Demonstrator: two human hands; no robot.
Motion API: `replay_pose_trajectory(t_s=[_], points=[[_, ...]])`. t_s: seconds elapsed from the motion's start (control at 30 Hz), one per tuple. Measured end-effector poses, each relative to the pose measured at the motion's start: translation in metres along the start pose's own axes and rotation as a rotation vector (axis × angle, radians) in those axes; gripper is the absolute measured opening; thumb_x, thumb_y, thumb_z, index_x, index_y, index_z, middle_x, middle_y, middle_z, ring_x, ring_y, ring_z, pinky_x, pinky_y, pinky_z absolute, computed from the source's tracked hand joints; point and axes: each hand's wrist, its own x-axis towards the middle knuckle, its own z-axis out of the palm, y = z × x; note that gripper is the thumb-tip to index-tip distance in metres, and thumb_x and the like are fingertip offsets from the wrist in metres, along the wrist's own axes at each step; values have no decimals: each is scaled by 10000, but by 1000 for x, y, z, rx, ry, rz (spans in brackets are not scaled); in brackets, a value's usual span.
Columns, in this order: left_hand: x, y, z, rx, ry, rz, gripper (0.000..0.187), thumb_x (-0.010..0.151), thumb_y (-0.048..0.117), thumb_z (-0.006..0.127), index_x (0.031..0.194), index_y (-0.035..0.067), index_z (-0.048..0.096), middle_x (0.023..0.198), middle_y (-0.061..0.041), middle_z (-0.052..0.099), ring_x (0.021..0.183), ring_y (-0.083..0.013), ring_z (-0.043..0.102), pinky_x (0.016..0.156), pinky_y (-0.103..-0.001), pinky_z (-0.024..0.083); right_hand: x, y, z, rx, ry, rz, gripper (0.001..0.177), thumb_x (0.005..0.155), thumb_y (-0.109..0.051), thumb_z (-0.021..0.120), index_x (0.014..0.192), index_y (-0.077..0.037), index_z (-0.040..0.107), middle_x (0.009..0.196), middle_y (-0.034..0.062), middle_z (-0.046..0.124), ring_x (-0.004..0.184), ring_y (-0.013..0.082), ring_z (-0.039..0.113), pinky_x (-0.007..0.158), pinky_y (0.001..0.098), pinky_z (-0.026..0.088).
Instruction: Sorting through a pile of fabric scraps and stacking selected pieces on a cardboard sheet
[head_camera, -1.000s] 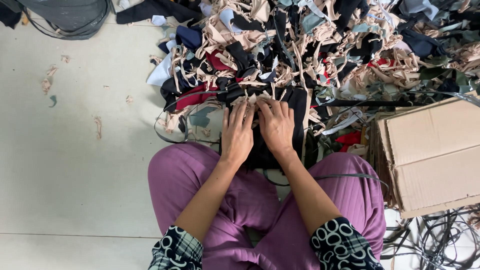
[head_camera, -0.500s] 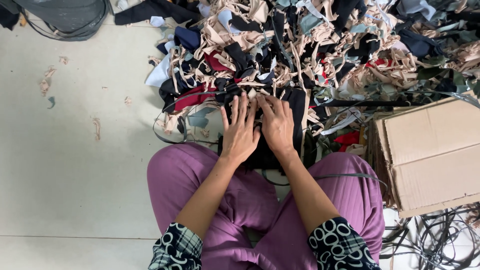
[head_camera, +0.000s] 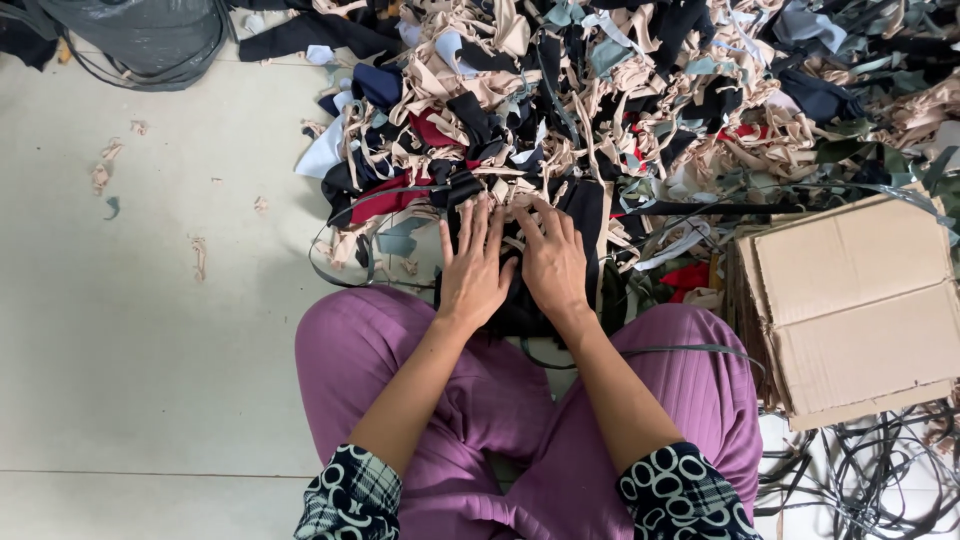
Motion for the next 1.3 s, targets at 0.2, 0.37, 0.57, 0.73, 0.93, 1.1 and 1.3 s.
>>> replay_pose_trajectory(t_s=[0.2,0.37,0.57,0.73,0.93,1.1,1.3], points=[[-5,-9,21,60,217,37,564,1036,371,516,1531,117,425,1586,-176,373,1464,-329,364,1191,-599,199,0,-3,-8,5,13,-5,306,840,-225,718,1145,-230,736,1145,-28,584,1089,192,545,809,325,447],[-3,-8,14,45,188,18,608,1021,315,534,1566,92,381,1654,-196,278,1536,-352,250,1202,-645,91,-5,15,24,17,-21,16,189,832,-245,744,1020,-265,745,992,-54,597,1004,168,561,811,317,441],[-1,-12,15,30,150,13,644,1009,354,536,1572,89,372,1671,-201,240,1558,-348,198,1204,-656,48,4,3,17,36,33,-21,267,870,-236,728,1136,-251,731,1000,-14,625,991,199,585,793,329,468],[-2,-9,7,1,129,23,645,1002,314,525,1579,76,360,1676,-216,214,1563,-362,167,1197,-673,13,1,2,21,-8,42,-29,258,870,-238,723,1127,-261,735,1006,-18,626,984,197,587,782,328,477],[-1,-5,3,-33,134,18,591,1023,304,498,1548,55,393,1664,-226,228,1556,-374,169,1191,-684,-4,6,2,11,21,33,4,334,786,-258,743,1119,-276,745,1021,-23,637,990,190,589,800,325,474],[0,-1,5,5,141,-8,566,1013,340,505,1510,77,441,1636,-216,299,1543,-366,225,1192,-684,13,4,6,13,64,12,-4,388,752,-238,708,1137,-264,745,1030,-18,634,989,199,599,789,333,480],[8,1,4,-54,308,-4,420,1022,313,537,1377,89,555,1540,-182,430,1465,-358,365,1183,-671,68,34,18,-7,368,36,132,281,838,-48,639,1036,-189,781,946,35,689,927,229,675,803,296,531]])
